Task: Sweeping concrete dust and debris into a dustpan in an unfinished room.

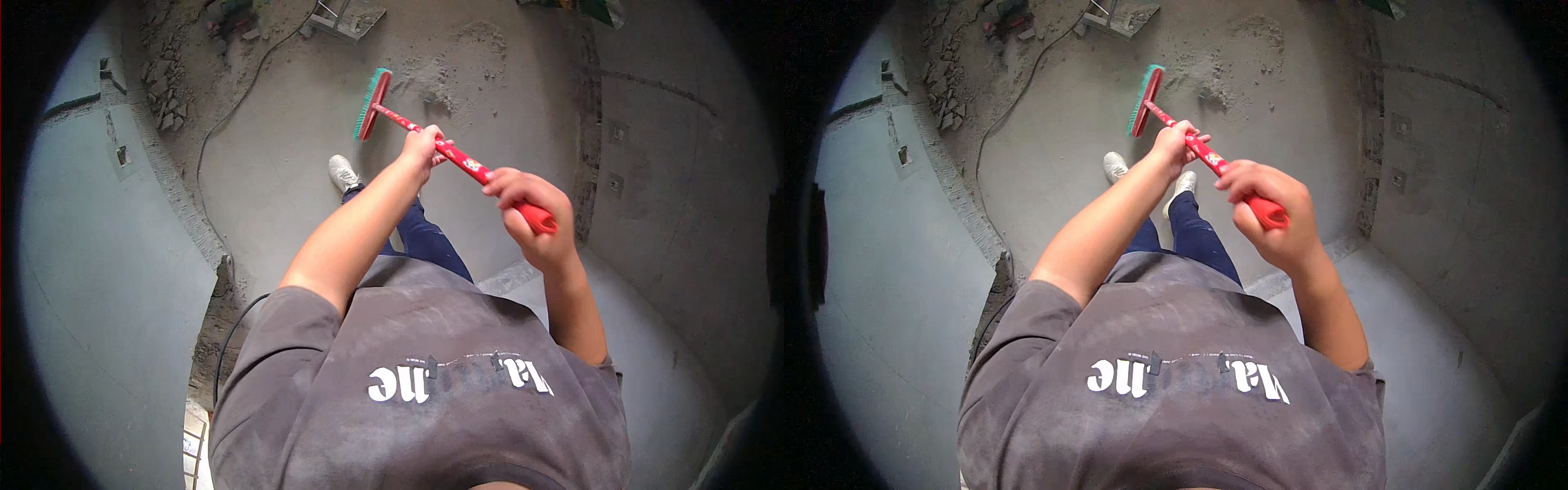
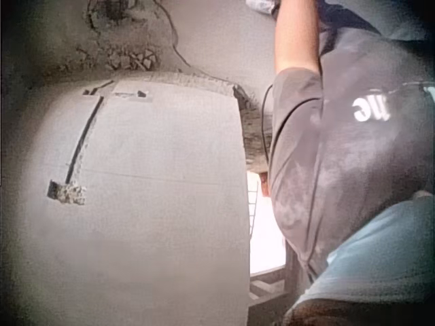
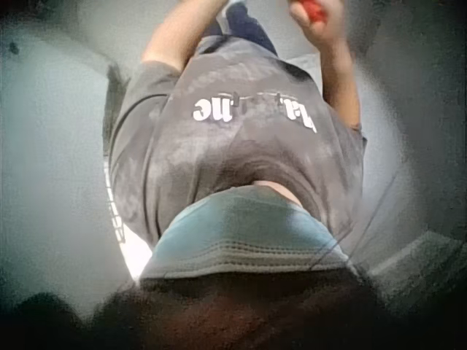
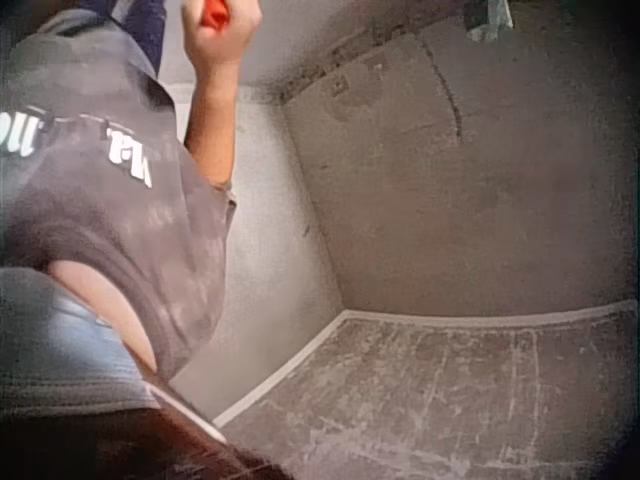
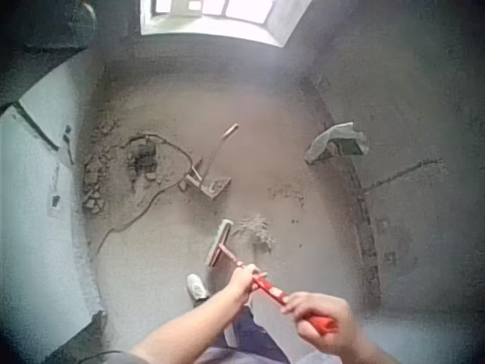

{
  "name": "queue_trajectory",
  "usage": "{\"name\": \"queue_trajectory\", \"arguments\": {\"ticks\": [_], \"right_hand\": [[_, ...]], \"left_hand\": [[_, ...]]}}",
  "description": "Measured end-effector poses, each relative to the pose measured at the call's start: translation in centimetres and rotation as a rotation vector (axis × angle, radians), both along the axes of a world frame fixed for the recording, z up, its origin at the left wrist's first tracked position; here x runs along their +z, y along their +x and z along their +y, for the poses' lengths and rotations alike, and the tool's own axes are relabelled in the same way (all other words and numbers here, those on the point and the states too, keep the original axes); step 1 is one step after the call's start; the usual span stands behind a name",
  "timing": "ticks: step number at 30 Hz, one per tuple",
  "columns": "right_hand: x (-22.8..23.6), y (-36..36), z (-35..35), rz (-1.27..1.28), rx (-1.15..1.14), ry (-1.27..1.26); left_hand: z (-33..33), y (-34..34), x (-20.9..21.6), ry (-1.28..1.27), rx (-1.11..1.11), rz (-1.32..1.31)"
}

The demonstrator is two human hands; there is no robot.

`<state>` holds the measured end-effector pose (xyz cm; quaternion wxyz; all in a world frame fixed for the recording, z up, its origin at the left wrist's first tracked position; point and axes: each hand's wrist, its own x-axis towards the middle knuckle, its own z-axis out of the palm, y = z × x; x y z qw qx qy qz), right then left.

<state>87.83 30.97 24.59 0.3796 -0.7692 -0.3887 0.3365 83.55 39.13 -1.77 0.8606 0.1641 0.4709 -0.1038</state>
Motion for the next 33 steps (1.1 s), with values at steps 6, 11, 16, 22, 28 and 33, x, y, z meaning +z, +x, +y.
{"name": "queue_trajectory", "arguments": {"ticks": [6, 11, 16, 22, 28, 33], "right_hand": [[-2.8, 0.4, 1.1, 0.256, 0.075, 0.145], [-10.8, -1.5, 6.0, 0.446, -0.097, 0.135], [-10.6, 0.8, 7.0, 0.407, -0.094, 0.160], [-7.7, 2.8, 3.6, 0.184, -0.306, 0.102], [-5.1, 5.8, -0.9, 0.171, -0.393, 0.106], [-3.8, 7.6, -6.6, 0.280, -0.179, 0.308]], "left_hand": [[4.9, -5.7, -1.3, 0.232, 0.172, 0.076], [12.2, -7.3, -8.7, 0.279, 0.173, 0.285], [12.2, -3.2, -10.3, 0.120, 0.080, 0.161], [5.7, 5.5, -7.5, 0.132, -0.132, 0.116], [2.4, 9.4, -3.7, 0.177, -0.200, 0.164], [-2.1, 6.3, -0.5, 0.157, 0.026, 0.081]]}}
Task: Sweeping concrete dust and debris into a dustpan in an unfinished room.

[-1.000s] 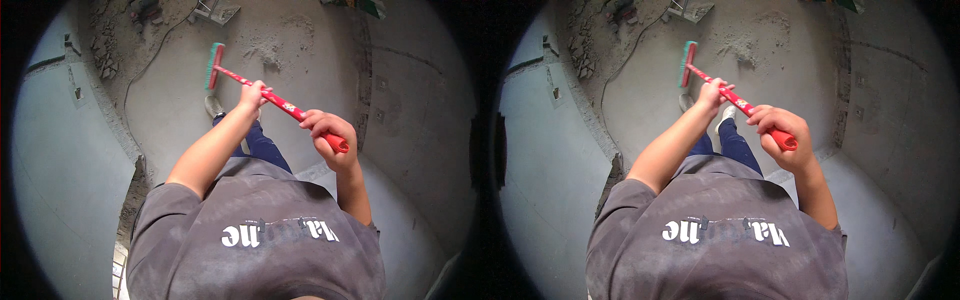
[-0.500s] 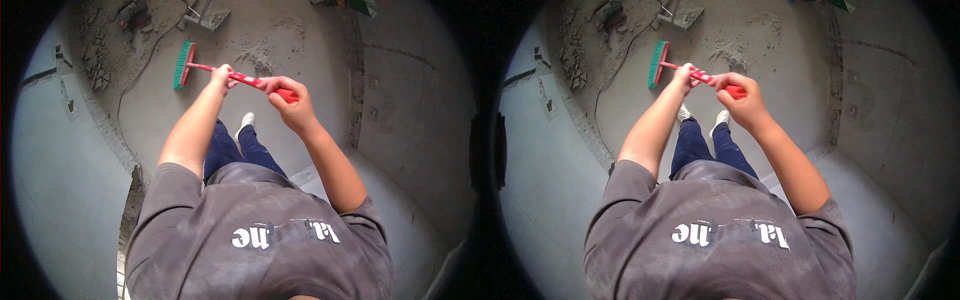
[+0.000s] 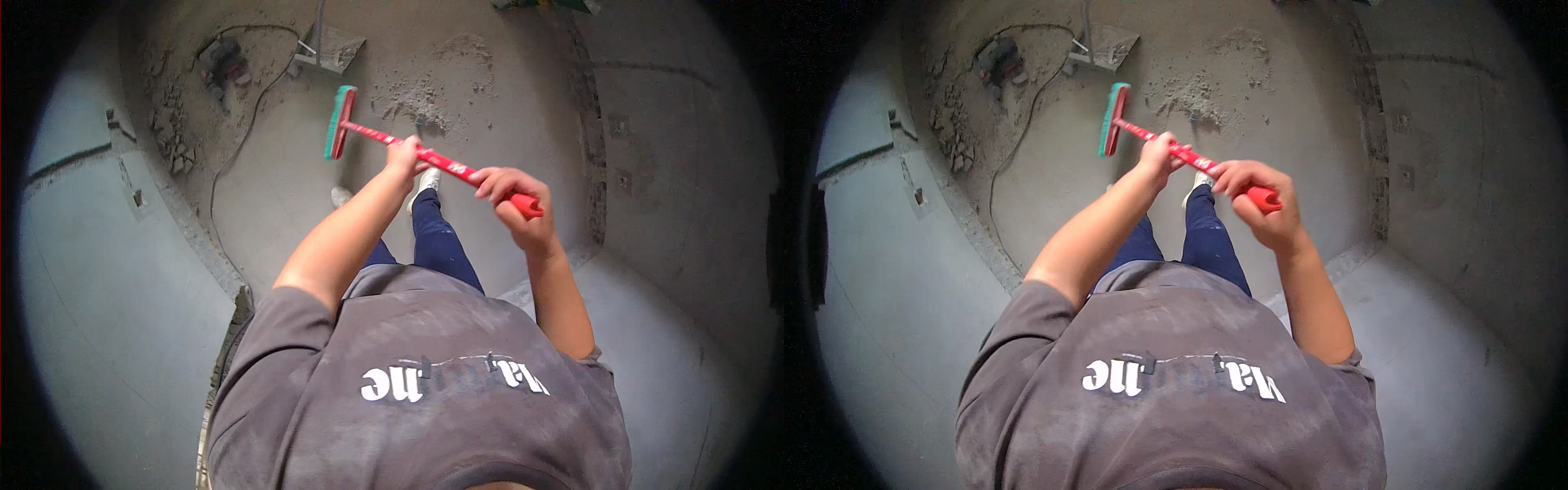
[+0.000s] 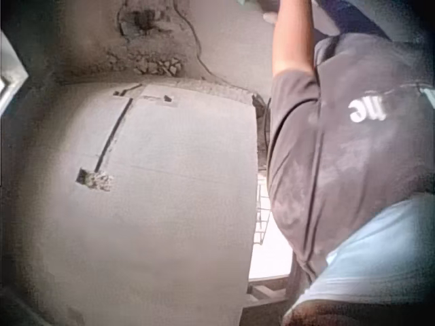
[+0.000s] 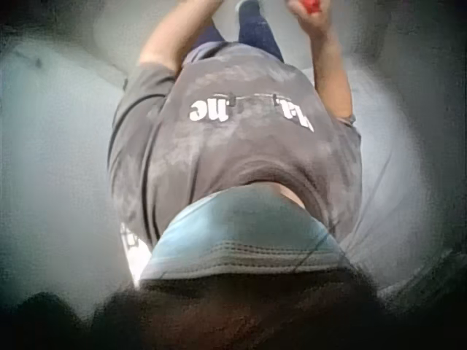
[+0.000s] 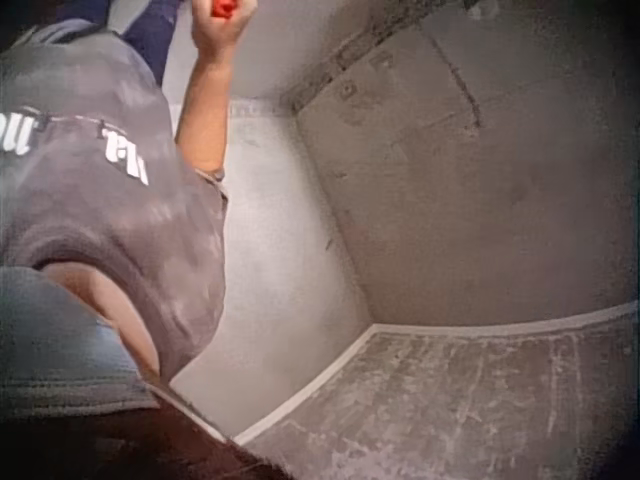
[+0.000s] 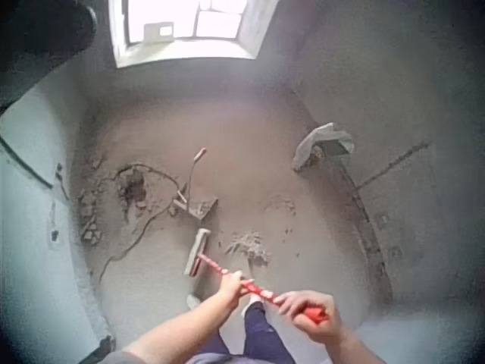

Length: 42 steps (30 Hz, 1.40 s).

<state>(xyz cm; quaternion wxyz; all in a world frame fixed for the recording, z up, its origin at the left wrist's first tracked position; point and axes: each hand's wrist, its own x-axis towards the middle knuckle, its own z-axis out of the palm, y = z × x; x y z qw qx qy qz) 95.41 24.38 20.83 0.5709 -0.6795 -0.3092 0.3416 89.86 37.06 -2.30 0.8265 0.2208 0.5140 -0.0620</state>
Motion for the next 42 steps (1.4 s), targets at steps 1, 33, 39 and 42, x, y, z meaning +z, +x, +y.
{"name": "queue_trajectory", "arguments": {"ticks": [1, 33, 39, 42], "right_hand": [[-0.6, -0.1, -0.9, 0.106, 0.057, 0.095], [-6.3, 21.3, -18.9, 0.293, 0.200, -0.027], [-10.5, 17.5, -13.5, 0.202, 0.382, -0.041], [-8.0, 20.3, -12.5, 0.043, 0.446, -0.101]], "left_hand": [[-0.3, -1.0, 0.3, 0.015, 0.061, 0.012], [-17.7, 13.5, -3.9, 0.095, 0.233, 0.195], [-15.4, 8.4, -8.3, -0.044, 0.426, 0.292], [-15.8, 11.9, -10.2, -0.173, 0.485, 0.046]]}}
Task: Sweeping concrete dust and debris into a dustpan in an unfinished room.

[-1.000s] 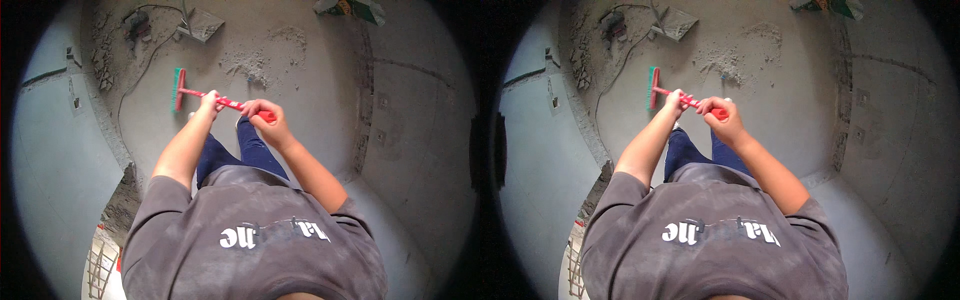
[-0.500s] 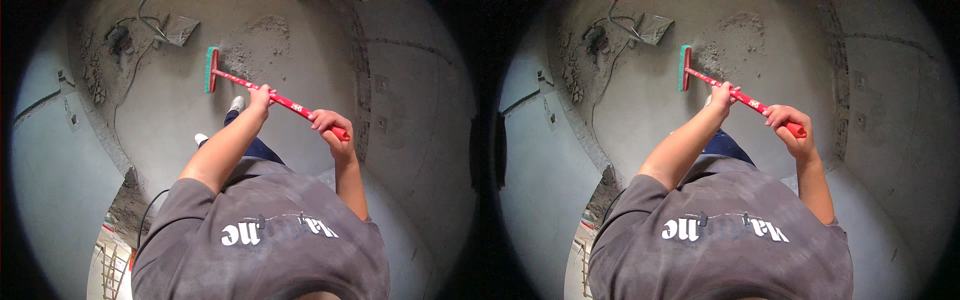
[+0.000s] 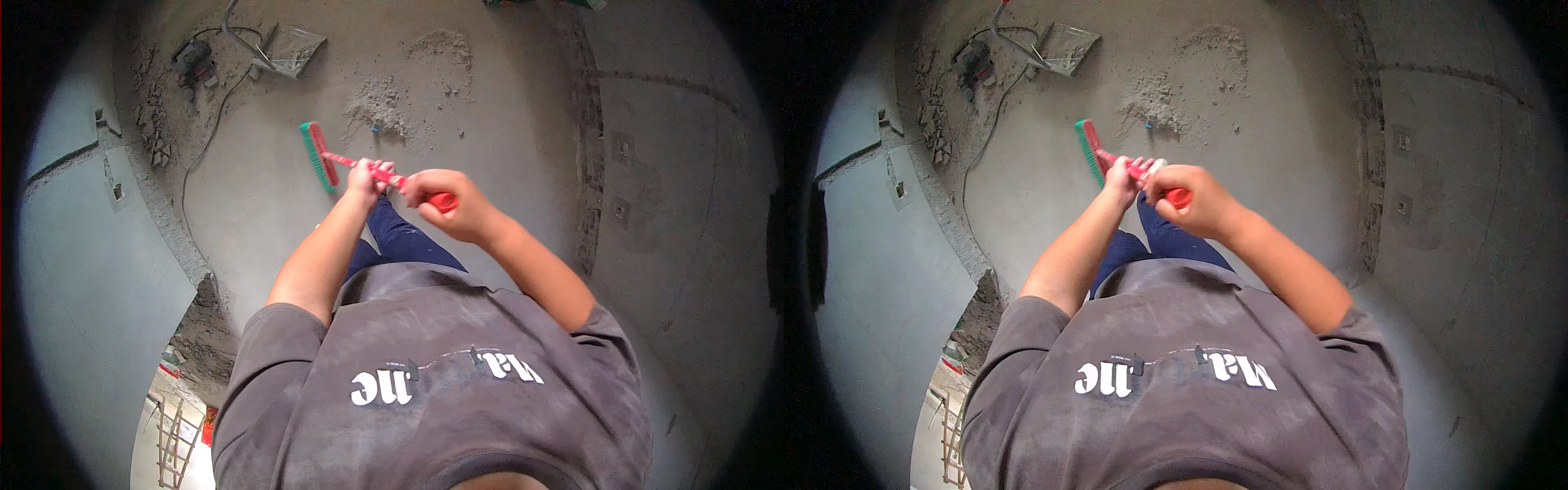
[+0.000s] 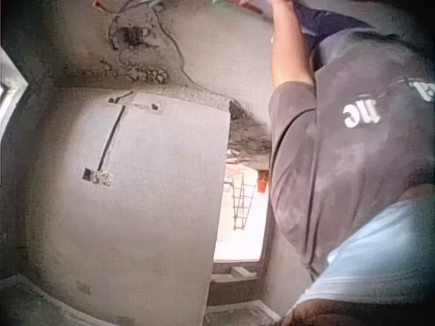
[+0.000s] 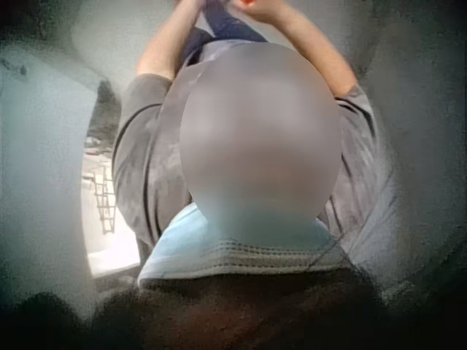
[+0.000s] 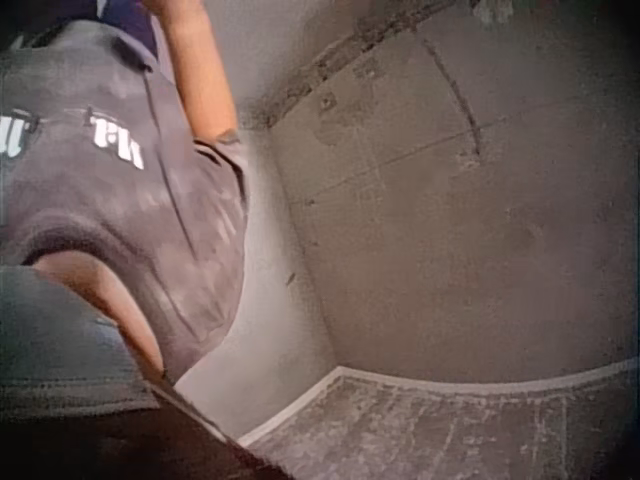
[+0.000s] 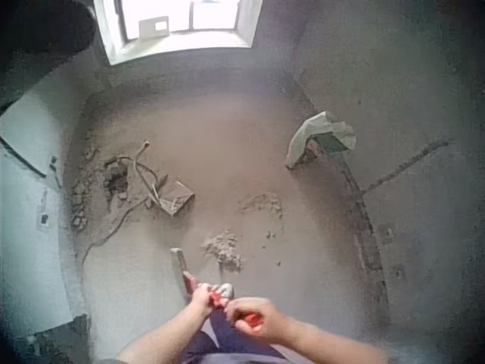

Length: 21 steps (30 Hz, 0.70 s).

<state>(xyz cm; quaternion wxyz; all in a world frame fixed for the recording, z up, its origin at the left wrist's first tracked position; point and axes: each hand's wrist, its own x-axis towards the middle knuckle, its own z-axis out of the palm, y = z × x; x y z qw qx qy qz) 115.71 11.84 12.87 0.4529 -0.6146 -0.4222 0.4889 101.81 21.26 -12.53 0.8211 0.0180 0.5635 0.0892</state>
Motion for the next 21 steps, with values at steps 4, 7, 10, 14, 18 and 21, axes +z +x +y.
{"name": "queue_trajectory", "arguments": {"ticks": [4, 7, 10, 14, 18, 21], "right_hand": [[3.9, 2.0, -0.7, -0.339, 0.097, -0.020], [5.5, 2.9, -1.3, -0.418, 0.015, 0.051], [7.0, 4.5, -3.7, -0.320, -0.002, 0.057], [11.2, 4.5, -6.0, -0.159, 0.111, 0.083], [12.6, 4.1, -8.8, 0.502, 0.069, 0.158], [8.6, 3.3, -10.2, 0.622, -0.384, -0.149]], "left_hand": [[-1.6, 6.3, 2.7, 0.013, -0.079, -0.180], [-1.9, 9.1, 4.1, -0.006, -0.142, -0.253], [-2.9, 10.7, 7.6, 0.082, -0.195, -0.170], [-4.1, 7.8, 12.0, 0.139, -0.335, -0.200], [-3.7, 5.5, 17.4, 0.222, -0.446, -0.168], [-3.2, 4.9, 19.4, 0.308, -0.544, -0.110]]}}
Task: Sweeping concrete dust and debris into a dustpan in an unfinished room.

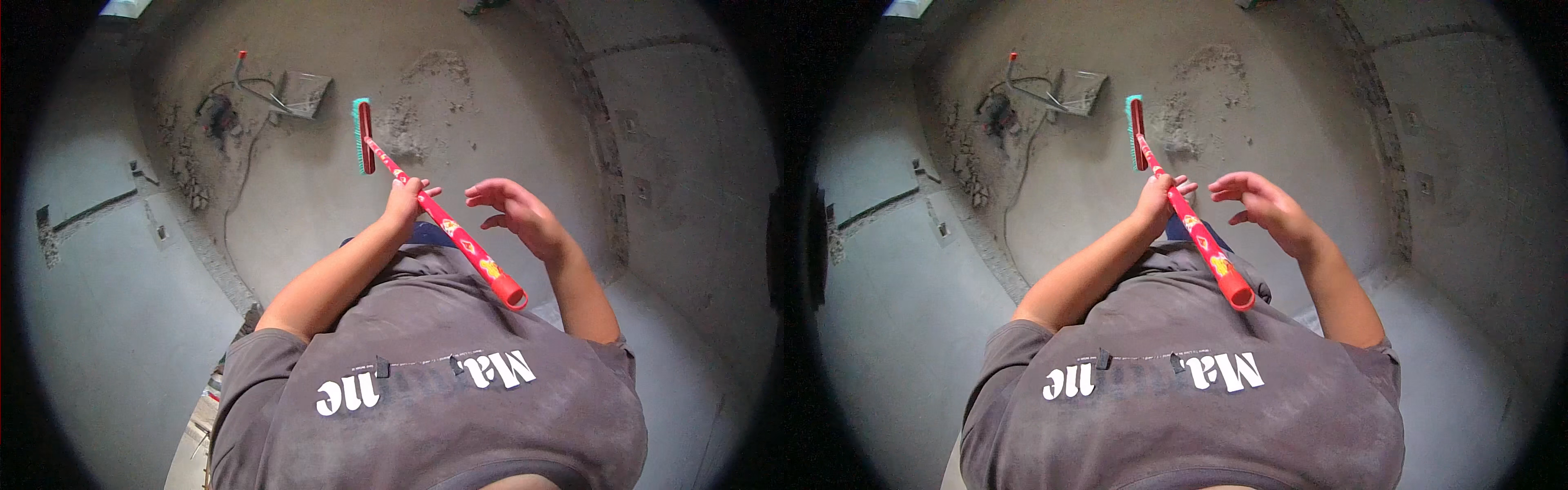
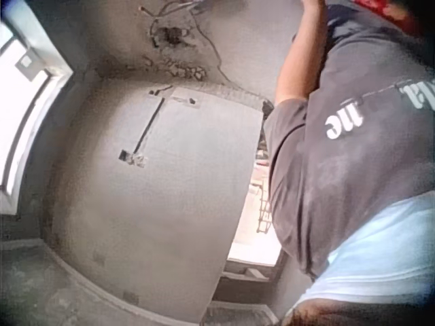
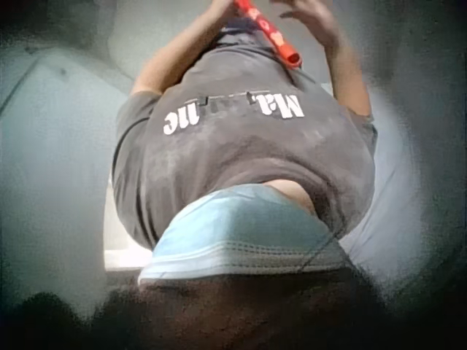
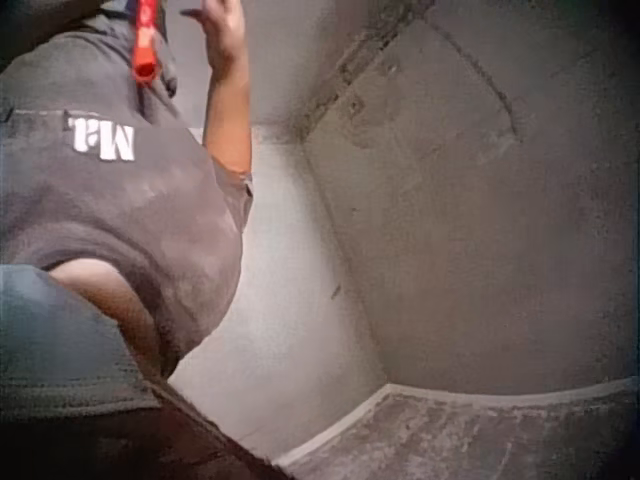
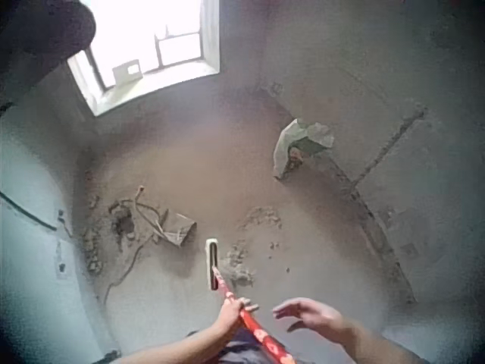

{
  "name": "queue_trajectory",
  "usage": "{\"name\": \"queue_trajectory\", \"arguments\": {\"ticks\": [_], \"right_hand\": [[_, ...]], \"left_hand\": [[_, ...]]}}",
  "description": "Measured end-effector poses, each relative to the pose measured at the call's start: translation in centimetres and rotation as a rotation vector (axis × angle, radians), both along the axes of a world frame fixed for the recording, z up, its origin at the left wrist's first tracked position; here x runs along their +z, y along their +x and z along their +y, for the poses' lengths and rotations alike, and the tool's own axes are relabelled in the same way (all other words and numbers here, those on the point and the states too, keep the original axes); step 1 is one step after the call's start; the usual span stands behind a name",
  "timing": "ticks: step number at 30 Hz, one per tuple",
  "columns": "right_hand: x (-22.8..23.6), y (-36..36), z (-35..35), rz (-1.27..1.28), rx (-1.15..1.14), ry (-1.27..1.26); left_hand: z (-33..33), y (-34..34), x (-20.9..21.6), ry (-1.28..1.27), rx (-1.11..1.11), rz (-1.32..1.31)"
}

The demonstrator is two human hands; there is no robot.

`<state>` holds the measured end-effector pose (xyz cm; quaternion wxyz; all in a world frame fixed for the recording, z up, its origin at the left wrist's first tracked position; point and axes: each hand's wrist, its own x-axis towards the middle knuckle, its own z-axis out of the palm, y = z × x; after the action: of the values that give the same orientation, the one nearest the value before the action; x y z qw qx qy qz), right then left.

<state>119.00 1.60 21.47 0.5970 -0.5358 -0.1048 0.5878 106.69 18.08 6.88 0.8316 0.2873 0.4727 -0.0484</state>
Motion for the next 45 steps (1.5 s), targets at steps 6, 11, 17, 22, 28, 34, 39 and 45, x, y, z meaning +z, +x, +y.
{"name": "queue_trajectory", "arguments": {"ticks": [6, 11, 17, 22, 28, 34, 39, 45], "right_hand": [[-5.5, -5.6, 5.5, 0.381, 0.080, -0.200], [-8.4, -5.2, 8.8, 0.267, -0.076, -0.214], [-4.4, -5.0, 3.1, 0.298, -0.219, -0.311], [-9.8, -19.5, 1.2, -0.357, -0.101, -1.160], [-10.3, -27.9, 3.6, -0.277, -0.451, -1.405], [-14.3, -41.3, 5.9, -0.027, -0.938, -1.245], [-11.7, -39.1, 7.8, 0.036, -0.794, -1.422], [-8.6, -35.6, 8.0, 0.429, -0.944, -1.320]], "left_hand": [[0.9, -0.4, 1.0, 0.302, -0.384, 0.047], [10.1, -1.0, -1.8, 0.801, -0.802, -0.256], [38.5, 1.8, -3.0, 1.876, -0.521, 0.057], [60.3, -0.1, -14.7, 1.382, -0.606, 0.287], [54.0, 5.3, -18.7, 0.729, -0.906, 0.252], [54.2, 6.8, -13.5, 1.960, -0.701, 0.451], [63.7, 4.9, -22.7, 0.936, -0.779, 0.488], [63.2, 7.6, -24.1, 0.610, -0.810, 0.340]]}}
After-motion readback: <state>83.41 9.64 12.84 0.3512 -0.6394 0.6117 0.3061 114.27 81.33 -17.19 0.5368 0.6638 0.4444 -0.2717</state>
